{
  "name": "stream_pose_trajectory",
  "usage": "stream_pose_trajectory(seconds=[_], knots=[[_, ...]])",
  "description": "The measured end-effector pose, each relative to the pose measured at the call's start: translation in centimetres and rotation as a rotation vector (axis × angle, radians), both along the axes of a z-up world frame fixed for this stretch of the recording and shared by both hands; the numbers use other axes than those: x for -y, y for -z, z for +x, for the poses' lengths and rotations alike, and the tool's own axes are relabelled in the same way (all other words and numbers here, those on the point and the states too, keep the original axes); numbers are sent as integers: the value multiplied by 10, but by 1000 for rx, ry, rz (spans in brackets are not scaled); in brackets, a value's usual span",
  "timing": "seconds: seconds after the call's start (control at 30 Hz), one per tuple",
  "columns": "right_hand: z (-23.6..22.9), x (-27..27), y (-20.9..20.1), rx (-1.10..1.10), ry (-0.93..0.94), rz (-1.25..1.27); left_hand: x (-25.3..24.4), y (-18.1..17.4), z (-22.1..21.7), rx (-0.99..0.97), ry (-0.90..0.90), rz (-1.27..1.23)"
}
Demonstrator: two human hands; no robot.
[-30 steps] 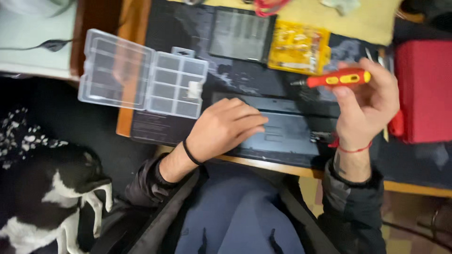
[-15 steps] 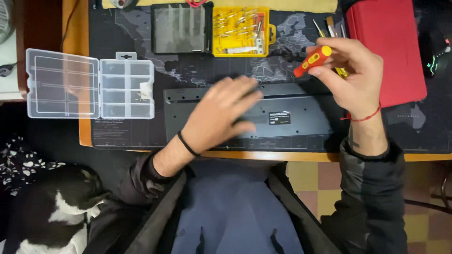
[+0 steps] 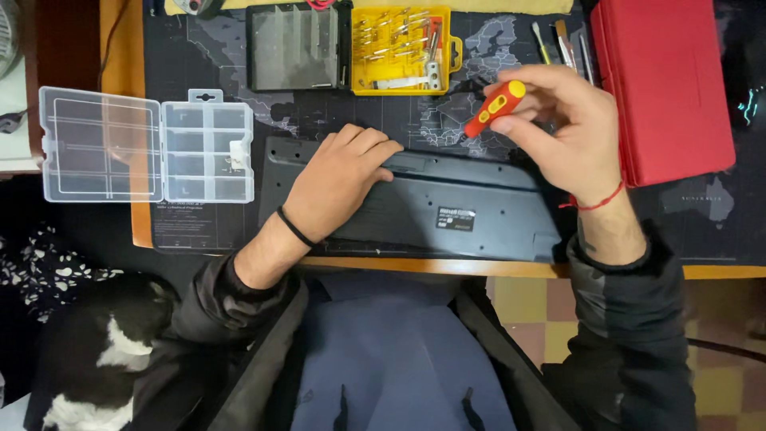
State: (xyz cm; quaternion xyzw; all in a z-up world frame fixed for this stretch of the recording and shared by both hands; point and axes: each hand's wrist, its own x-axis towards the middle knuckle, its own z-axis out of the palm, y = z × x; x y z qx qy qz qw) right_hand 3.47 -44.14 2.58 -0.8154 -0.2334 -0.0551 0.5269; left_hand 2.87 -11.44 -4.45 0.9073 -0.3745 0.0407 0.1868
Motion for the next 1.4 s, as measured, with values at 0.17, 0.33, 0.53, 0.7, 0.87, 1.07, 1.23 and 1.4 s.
stream_pose_trajectory(seconds=[0.17,0.33,0.53,0.7,0.87,1.07,1.23,1.4], knots=[[-5,-6,1,11,-3,-30,0,-2,-4,-25,-12,-27],[-9,-16,-10,28,4,-77,1,2,-10,16,-68,-27],[-14,-22,-7,16,59,-54,2,0,-13,38,-124,-9],[-16,-29,0,-20,59,15,-1,-11,-13,0,-140,-87],[-9,-27,14,-34,76,30,7,-20,-13,71,-97,-173],[-5,-26,20,-44,101,10,15,-14,-5,375,-97,-18],[-4,-25,25,-65,115,40,18,-8,-1,441,-99,44],[-3,-23,27,-67,108,70,22,-5,1,543,-84,140]])
